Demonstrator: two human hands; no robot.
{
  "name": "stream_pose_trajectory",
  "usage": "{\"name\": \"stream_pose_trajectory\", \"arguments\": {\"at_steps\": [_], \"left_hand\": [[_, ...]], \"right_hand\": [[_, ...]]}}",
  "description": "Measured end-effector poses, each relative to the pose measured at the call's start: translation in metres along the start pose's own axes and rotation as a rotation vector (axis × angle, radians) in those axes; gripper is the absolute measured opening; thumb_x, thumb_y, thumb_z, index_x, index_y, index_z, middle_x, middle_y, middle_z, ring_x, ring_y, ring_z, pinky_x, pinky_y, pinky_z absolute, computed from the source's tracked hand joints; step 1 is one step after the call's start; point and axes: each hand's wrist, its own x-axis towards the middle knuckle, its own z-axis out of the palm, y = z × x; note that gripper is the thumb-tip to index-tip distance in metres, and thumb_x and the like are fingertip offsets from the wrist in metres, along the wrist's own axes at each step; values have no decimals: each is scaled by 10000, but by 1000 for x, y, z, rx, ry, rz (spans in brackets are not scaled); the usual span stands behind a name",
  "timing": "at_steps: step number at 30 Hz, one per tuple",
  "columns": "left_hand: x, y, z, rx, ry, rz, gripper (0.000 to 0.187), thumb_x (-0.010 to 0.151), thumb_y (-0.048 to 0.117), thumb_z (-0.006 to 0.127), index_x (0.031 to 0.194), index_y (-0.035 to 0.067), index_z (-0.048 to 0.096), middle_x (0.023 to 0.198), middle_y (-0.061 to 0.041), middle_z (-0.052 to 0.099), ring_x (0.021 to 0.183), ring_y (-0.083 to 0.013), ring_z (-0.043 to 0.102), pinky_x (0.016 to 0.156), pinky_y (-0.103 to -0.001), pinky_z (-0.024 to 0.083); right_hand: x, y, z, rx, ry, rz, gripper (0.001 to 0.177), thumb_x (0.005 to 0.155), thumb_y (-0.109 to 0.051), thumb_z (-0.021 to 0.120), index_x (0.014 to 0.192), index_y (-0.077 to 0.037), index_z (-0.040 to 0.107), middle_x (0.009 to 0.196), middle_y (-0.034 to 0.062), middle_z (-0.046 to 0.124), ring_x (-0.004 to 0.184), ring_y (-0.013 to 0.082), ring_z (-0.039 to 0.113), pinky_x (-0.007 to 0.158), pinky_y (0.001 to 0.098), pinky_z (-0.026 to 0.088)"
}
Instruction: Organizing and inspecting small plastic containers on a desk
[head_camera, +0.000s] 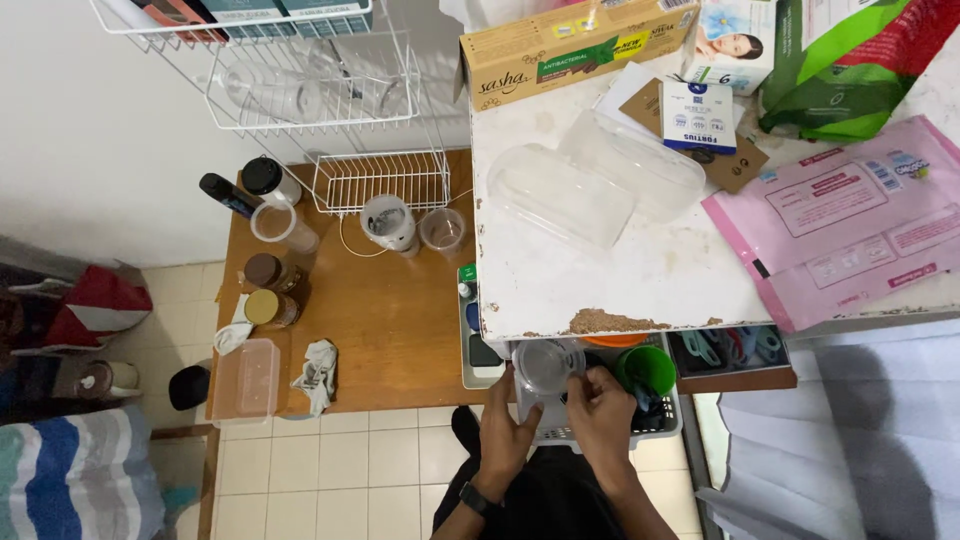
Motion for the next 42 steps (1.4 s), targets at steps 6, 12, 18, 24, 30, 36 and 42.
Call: {"name": "stream_pose_trajectory", "arguments": {"at_steps": [6, 12, 18, 24, 30, 36, 42], "left_hand": [[11, 13, -3, 22, 25, 17, 657, 829, 138, 779, 1423, 53, 511, 1342, -169, 581, 1263, -344, 574, 1057, -418, 466], [10, 14, -10, -36, -51, 3, 826, 744, 25, 795, 1491, 31, 444, 1403, -178, 544, 1349, -336, 520, 1140, -408, 414], [10, 21, -27, -32, -82, -53, 769, 846, 256, 832, 1489, 66, 456, 1420, -160, 556, 1355, -302, 533, 1112, -412, 461], [1, 25, -58, -151, 87, -108, 734, 713, 277, 924, 1355, 90, 620, 1293, -99, 716, 1089, -223, 738, 958, -345, 570], [-8, 35, -121, -404, 475, -336, 213, 918, 101, 676, 1105, 34, 754, 1072, -88, 785, 1002, -184, 721, 921, -297, 555], [19, 42, -170, -447, 571, -261, 316, 951, 257, 609, 1010, 15, 802, 1028, -114, 792, 987, -221, 725, 870, -325, 551], [94, -2, -177, -550, 345, -225, 322, 954, 242, 616, 1088, 7, 790, 1056, -90, 805, 977, -178, 719, 842, -313, 589]], "right_hand": [[-8, -4, -9, 80, 40, -81, 193, 873, -81, 617, 680, -89, 605, 521, -9, 536, 495, 68, 484, 475, 288, 396], [-30, -18, -36, 115, 70, -175, 137, 885, -83, 686, 751, -99, 668, 567, -24, 599, 562, 44, 524, 535, 247, 425], [-50, -15, -62, 10, -29, -155, 168, 848, -145, 726, 719, -92, 632, 463, -7, 465, 444, 44, 447, 461, 266, 424], [-66, -43, -45, 125, -189, -238, 183, 856, -165, 745, 714, -78, 667, 527, 4, 492, 477, 78, 407, 446, 274, 353], [-73, -73, 2, 13, -291, -417, 221, 902, -203, 683, 709, -126, 608, 507, -21, 427, 456, 84, 383, 458, 272, 353], [-53, -78, 81, -41, -133, -517, 174, 945, -210, 649, 790, -146, 603, 563, -19, 546, 508, 108, 478, 537, 295, 432], [-13, -99, 163, -103, 4, -433, 177, 969, -216, 619, 811, -137, 615, 576, 6, 603, 471, 150, 541, 512, 348, 447]]}}
